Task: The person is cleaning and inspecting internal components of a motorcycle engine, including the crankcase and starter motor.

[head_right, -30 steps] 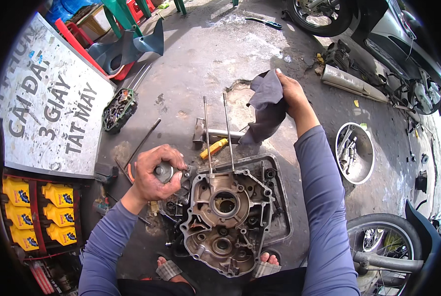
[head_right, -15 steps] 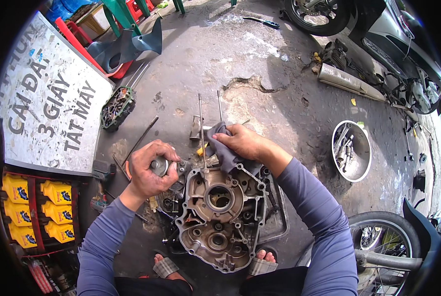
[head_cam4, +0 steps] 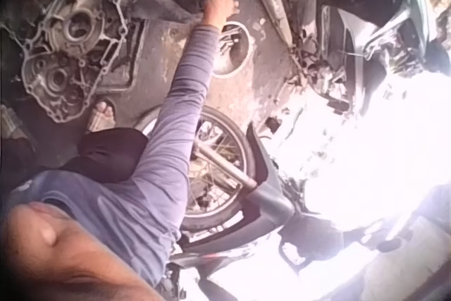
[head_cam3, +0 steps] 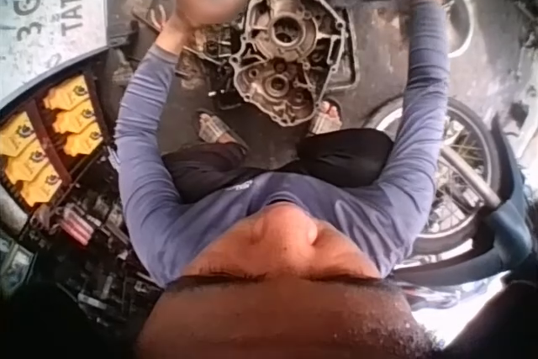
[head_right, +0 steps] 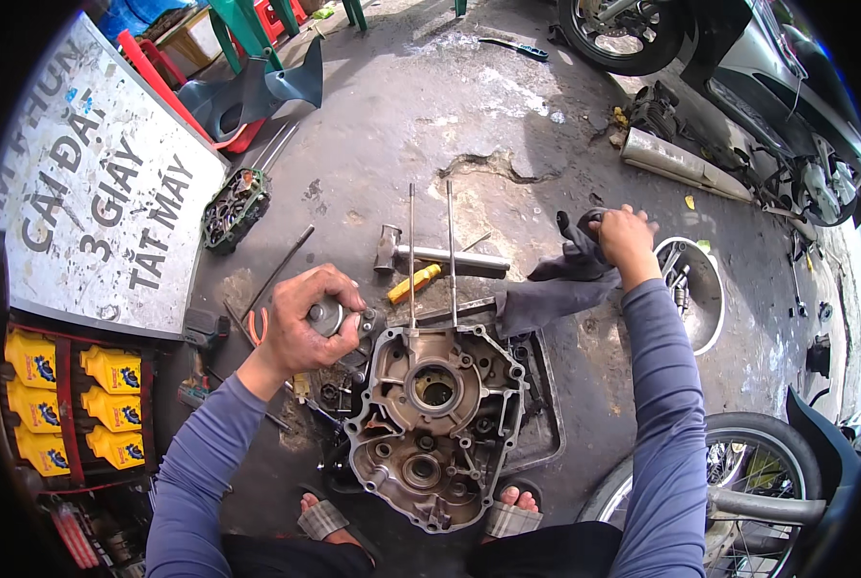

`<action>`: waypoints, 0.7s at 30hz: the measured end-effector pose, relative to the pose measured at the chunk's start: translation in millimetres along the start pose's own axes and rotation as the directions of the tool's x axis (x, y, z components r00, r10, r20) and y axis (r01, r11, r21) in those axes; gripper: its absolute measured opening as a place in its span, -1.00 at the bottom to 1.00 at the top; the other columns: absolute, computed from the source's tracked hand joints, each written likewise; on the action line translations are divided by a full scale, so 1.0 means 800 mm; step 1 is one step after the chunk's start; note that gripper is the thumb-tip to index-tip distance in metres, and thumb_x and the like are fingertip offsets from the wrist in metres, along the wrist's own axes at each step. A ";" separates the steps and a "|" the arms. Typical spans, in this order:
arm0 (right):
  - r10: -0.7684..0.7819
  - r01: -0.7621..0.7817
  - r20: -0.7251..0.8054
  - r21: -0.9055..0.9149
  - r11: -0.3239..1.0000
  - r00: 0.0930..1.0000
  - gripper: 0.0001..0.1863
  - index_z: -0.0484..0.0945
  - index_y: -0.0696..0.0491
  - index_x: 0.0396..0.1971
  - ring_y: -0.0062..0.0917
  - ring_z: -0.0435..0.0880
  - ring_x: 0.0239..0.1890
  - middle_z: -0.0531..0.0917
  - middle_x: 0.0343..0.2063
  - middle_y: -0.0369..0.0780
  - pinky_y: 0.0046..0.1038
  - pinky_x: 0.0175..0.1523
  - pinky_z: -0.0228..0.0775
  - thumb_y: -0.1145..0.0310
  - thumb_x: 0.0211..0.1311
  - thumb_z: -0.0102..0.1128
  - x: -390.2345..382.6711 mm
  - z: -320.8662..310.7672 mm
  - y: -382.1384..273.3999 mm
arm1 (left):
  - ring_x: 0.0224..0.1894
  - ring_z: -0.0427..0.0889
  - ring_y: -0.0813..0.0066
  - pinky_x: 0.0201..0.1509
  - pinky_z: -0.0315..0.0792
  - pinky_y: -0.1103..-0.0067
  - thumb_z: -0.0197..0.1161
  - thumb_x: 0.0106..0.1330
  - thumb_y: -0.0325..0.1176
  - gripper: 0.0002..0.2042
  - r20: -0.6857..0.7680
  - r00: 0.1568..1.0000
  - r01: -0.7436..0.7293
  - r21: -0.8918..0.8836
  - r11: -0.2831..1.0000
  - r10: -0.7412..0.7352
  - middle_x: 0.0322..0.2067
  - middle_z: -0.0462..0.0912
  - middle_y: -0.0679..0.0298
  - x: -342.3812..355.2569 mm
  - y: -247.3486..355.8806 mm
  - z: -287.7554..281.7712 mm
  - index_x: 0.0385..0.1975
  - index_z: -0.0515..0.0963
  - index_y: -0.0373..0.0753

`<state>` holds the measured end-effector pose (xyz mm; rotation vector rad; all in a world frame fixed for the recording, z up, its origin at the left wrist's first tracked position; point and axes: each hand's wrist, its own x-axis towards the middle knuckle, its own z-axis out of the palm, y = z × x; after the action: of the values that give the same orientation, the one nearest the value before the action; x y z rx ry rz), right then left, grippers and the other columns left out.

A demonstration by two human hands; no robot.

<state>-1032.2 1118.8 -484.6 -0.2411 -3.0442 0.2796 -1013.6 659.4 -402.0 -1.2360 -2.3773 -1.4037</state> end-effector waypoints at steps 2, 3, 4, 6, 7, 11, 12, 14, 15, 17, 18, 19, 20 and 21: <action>0.094 -0.125 -0.200 -0.150 0.981 0.975 -0.70 0.58 0.14 -0.13 -0.02 0.65 -0.21 0.71 -0.30 -0.04 -0.27 -0.06 0.46 0.20 0.39 0.12 0.000 -0.011 -0.014 | -0.40 0.66 0.33 -0.17 0.56 0.49 0.27 -0.11 -0.57 -0.82 -0.018 1.000 0.010 -0.016 1.000 -0.010 -0.48 0.63 0.19 -0.002 0.000 0.000 -0.46 0.50 -0.29; 0.155 -0.149 -0.079 0.075 0.986 0.985 -0.72 0.57 0.15 -0.14 -0.06 0.66 -0.20 0.71 -0.32 -0.06 -0.29 -0.07 0.45 0.23 0.38 0.14 0.006 -0.031 -0.027 | -0.40 0.66 0.33 -0.17 0.56 0.49 0.27 -0.11 -0.57 -0.82 -0.021 1.000 0.011 -0.011 1.000 -0.011 -0.48 0.63 0.19 -0.001 0.000 0.001 -0.46 0.50 -0.29; 0.189 -0.199 0.062 0.287 0.937 0.980 -0.73 0.57 0.16 -0.14 -0.10 0.66 -0.19 0.70 -0.33 -0.07 -0.30 -0.08 0.44 0.26 0.36 0.15 0.006 -0.047 -0.042 | -0.40 0.66 0.33 -0.17 0.56 0.48 0.27 -0.11 -0.57 -0.82 -0.016 1.000 0.017 -0.013 1.000 -0.017 -0.48 0.63 0.19 -0.002 0.000 0.000 -0.46 0.50 -0.29; 0.090 -0.114 0.069 0.560 0.821 0.993 -0.75 0.57 0.15 -0.16 -0.11 0.65 -0.17 0.69 -0.30 -0.08 -0.32 -0.07 0.43 0.28 0.36 0.15 -0.004 -0.068 -0.083 | -0.40 0.66 0.33 -0.16 0.56 0.47 0.27 -0.11 -0.57 -0.82 -0.013 1.000 0.021 -0.014 1.000 -0.021 -0.48 0.63 0.19 -0.002 0.001 0.000 -0.46 0.50 -0.29; -0.010 -0.028 0.043 0.787 0.617 0.999 -0.77 0.57 0.15 -0.17 -0.12 0.64 -0.16 0.67 -0.28 -0.09 -0.33 -0.06 0.43 0.30 0.35 0.16 -0.009 -0.075 -0.113 | -0.40 0.66 0.32 -0.16 0.57 0.47 0.27 -0.12 -0.57 -0.82 -0.014 1.000 0.023 -0.009 1.000 -0.023 -0.49 0.63 0.19 -0.003 0.001 -0.002 -0.46 0.49 -0.29; -0.767 0.704 -0.150 0.534 0.469 0.624 -0.81 0.61 0.04 -0.19 -0.20 0.64 -0.12 0.66 -0.19 -0.17 -0.26 -0.01 0.44 0.42 0.19 0.17 -0.053 -0.095 -0.242 | -0.40 0.66 0.31 -0.15 0.58 0.45 0.28 -0.12 -0.58 -0.81 0.006 1.000 0.020 -0.006 1.000 -0.020 -0.50 0.63 0.19 -0.006 -0.001 -0.006 -0.46 0.49 -0.30; -0.846 0.790 -0.086 0.418 0.449 0.526 -0.80 0.63 0.03 -0.23 -0.24 0.64 -0.11 0.65 -0.19 -0.21 -0.25 -0.02 0.45 0.41 0.13 0.16 -0.060 -0.085 -0.257 | -0.40 0.66 0.31 -0.15 0.58 0.45 0.28 -0.12 -0.58 -0.81 0.001 1.000 0.010 -0.016 1.000 -0.010 -0.50 0.63 0.19 0.000 0.003 -0.004 -0.46 0.49 -0.30; -0.902 0.858 -0.007 0.313 0.407 0.431 -0.79 0.64 0.01 -0.26 -0.28 0.63 -0.10 0.65 -0.20 -0.26 -0.23 -0.02 0.46 0.40 0.07 0.15 -0.062 -0.062 -0.276 | -0.40 0.66 0.31 -0.14 0.58 0.45 0.28 -0.12 -0.59 -0.82 0.017 1.000 -0.003 -0.045 0.999 0.004 -0.51 0.62 0.21 0.003 0.001 -0.001 -0.47 0.48 -0.30; -0.901 0.870 0.128 0.235 0.433 0.414 -0.80 0.66 -0.04 -0.31 -0.32 0.63 -0.09 0.65 -0.21 -0.31 -0.27 0.00 0.45 0.36 0.06 0.14 -0.057 -0.058 -0.285 | -0.40 0.66 0.31 -0.14 0.58 0.45 0.28 -0.12 -0.59 -0.82 0.022 1.000 -0.001 -0.044 0.999 0.002 -0.51 0.62 0.21 0.002 0.000 -0.002 -0.47 0.48 -0.30; -0.880 0.883 0.262 0.155 0.443 0.395 -0.81 0.68 -0.08 -0.35 -0.37 0.62 -0.09 0.64 -0.23 -0.36 -0.30 0.01 0.44 0.32 0.05 0.13 -0.047 -0.055 -0.291 | -0.41 0.66 0.32 -0.15 0.58 0.46 0.28 -0.12 -0.59 -0.81 0.037 0.999 0.014 -0.025 1.000 -0.013 -0.51 0.62 0.21 0.002 -0.001 -0.005 -0.47 0.48 -0.30; -0.883 0.892 0.244 0.118 0.436 0.400 -0.82 0.69 -0.11 -0.37 -0.42 0.58 -0.09 0.63 -0.27 -0.40 -0.32 0.04 0.39 0.31 0.05 0.13 -0.041 -0.055 -0.291 | -0.40 0.66 0.33 -0.17 0.57 0.48 0.29 -0.12 -0.59 -0.81 0.045 0.999 0.007 -0.033 0.999 -0.006 -0.51 0.61 0.22 0.003 -0.001 -0.007 -0.47 0.48 -0.30; -0.887 0.899 0.226 0.080 0.430 0.404 -0.83 0.69 -0.13 -0.39 -0.47 0.55 -0.10 0.61 -0.31 -0.44 -0.34 0.07 0.35 0.30 0.04 0.13 -0.033 -0.055 -0.291 | -0.40 0.66 0.33 -0.17 0.57 0.48 0.29 -0.12 -0.59 -0.81 0.043 0.999 0.010 -0.030 1.000 -0.009 -0.51 0.61 0.22 0.004 0.000 -0.009 -0.47 0.48 -0.30; -0.862 0.878 0.231 0.059 0.475 0.451 -0.84 0.68 -0.13 -0.41 -0.50 0.52 -0.05 0.62 -0.30 -0.46 -0.36 0.13 0.30 0.29 0.05 0.13 -0.021 -0.060 -0.289 | -0.39 0.67 0.33 -0.18 0.57 0.49 0.29 -0.13 -0.59 -0.82 0.072 0.997 0.011 -0.030 0.999 -0.009 -0.50 0.61 0.22 0.006 0.002 -0.009 -0.48 0.48 -0.30; -0.861 0.879 0.194 -0.011 0.476 0.469 -0.82 0.70 -0.15 -0.39 -0.49 0.51 -0.04 0.62 -0.25 -0.45 -0.37 0.13 0.31 0.29 0.05 0.12 -0.004 -0.058 -0.287 | -0.38 0.67 0.33 -0.19 0.56 0.51 0.29 -0.13 -0.59 -0.82 0.104 0.995 0.010 -0.029 1.000 -0.007 -0.50 0.61 0.22 0.008 0.005 -0.010 -0.49 0.47 -0.30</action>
<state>-1058.9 903.7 -396.6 1.3967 -2.8280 0.0345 -1017.4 658.2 -391.9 -1.3395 -2.4401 -1.4153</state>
